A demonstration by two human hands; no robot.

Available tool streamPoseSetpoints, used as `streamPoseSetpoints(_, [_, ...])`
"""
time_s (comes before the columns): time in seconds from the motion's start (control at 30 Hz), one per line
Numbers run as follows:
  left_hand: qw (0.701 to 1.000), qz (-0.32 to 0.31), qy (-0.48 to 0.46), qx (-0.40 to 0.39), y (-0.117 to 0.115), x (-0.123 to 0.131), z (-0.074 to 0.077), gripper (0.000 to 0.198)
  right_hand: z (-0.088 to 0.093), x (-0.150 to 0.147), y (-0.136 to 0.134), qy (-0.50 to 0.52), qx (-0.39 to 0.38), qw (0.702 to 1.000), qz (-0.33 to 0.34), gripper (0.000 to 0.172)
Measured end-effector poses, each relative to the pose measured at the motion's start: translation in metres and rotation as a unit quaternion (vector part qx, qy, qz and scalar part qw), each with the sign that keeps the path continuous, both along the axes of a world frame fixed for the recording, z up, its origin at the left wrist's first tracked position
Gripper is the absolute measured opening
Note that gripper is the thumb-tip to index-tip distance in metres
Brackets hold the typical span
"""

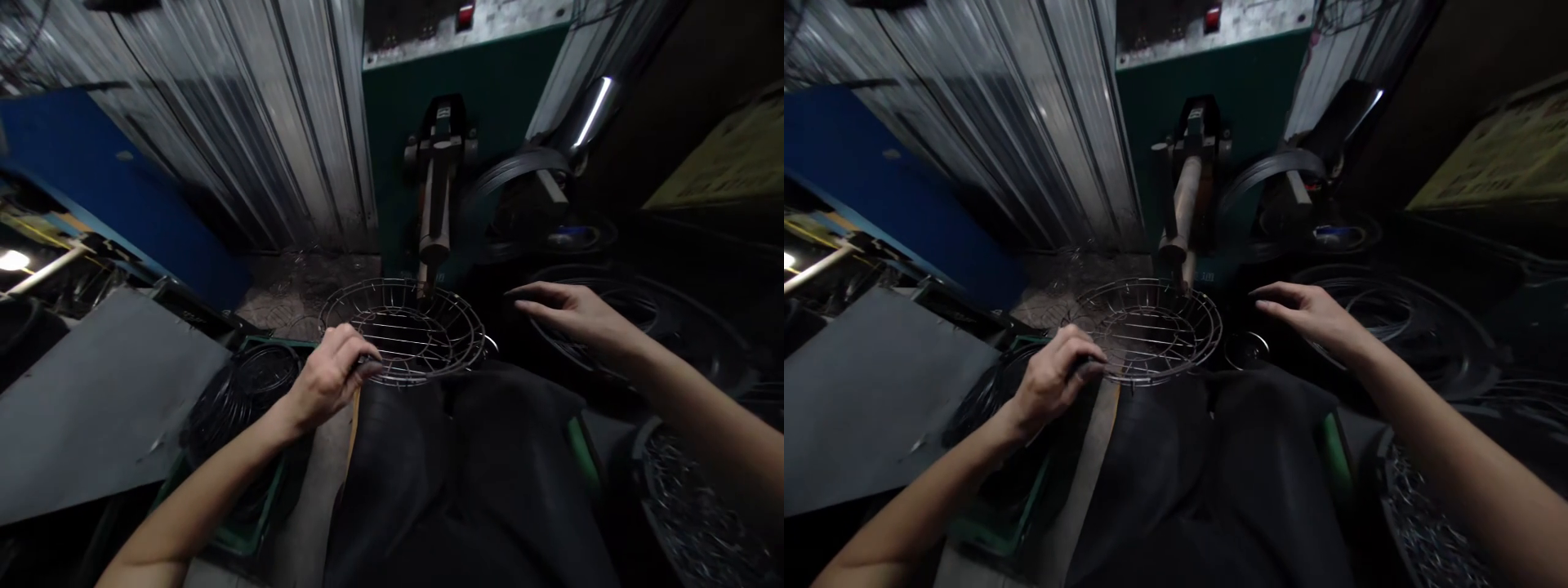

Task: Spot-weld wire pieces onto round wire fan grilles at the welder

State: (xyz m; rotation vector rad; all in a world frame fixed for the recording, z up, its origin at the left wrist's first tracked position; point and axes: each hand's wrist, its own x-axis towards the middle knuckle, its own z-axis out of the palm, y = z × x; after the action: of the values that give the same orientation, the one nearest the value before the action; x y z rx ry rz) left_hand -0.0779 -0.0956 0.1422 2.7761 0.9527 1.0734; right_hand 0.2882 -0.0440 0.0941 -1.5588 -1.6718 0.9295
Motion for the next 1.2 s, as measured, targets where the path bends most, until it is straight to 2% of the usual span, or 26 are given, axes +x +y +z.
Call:
streamPoseSetpoints(0.1, [0.994,0.041,-0.042,-0.088,0.011,-0.001,0.022,0.021,0.008,0.002,-0.003,-0.032,-0.003,0.999,0.02,0.036])
streamPoseSetpoints(0.2, [0.983,0.084,-0.08,-0.14,0.022,0.0,0.047,0.035,0.016,0.001,-0.009,-0.05,-0.011,0.998,0.032,0.033])
streamPoseSetpoints(0.27, [0.983,0.073,-0.069,-0.154,0.026,0.0,0.06,0.041,0.019,-0.001,-0.013,-0.053,-0.019,0.998,0.037,0.03])
streamPoseSetpoints(0.33, [0.984,0.036,-0.036,-0.17,0.025,-0.002,0.065,0.043,0.018,-0.004,-0.017,-0.051,-0.039,0.997,0.048,0.027])
streamPoseSetpoints(0.37, [0.982,0.022,-0.027,-0.185,0.023,-0.005,0.062,0.044,0.016,-0.005,-0.019,-0.048,-0.054,0.996,0.052,0.026])
streamPoseSetpoints(0.43, [0.974,0.02,-0.043,-0.22,0.017,-0.014,0.049,0.045,0.009,-0.007,-0.024,-0.036,-0.09,0.994,0.054,0.024])
streamPoseSetpoints(0.57, [0.943,0.071,-0.185,-0.268,0.007,-0.042,0.002,0.045,-0.02,-0.009,-0.032,-0.023,-0.15,0.987,0.051,0.027])
streamPoseSetpoints(0.67, [0.916,0.042,-0.299,-0.266,0.007,-0.048,-0.027,0.048,-0.04,-0.012,-0.034,-0.009,-0.139,0.987,0.081,0.032])
streamPoseSetpoints(0.73, [0.898,0.003,-0.349,-0.267,0.01,-0.04,-0.037,0.051,-0.043,-0.017,-0.031,-0.01,-0.104,0.989,0.102,0.034])
streamPoseSetpoints(0.8, [0.882,-0.024,-0.373,-0.287,0.014,-0.027,-0.04,0.052,-0.039,-0.025,-0.024,-0.027,-0.072,0.989,0.125,0.036])
streamPoseSetpoints(0.97, [0.847,-0.107,-0.371,-0.365,0.02,0.005,-0.036,0.054,-0.025,-0.05,-0.004,-0.083,-0.036,0.98,0.174,0.04])
streamPoseSetpoints(1.2, [0.845,-0.131,-0.351,-0.381,0.028,0.02,-0.038,0.052,-0.044,-0.068,0.002,-0.12,-0.035,0.974,0.188,0.036])
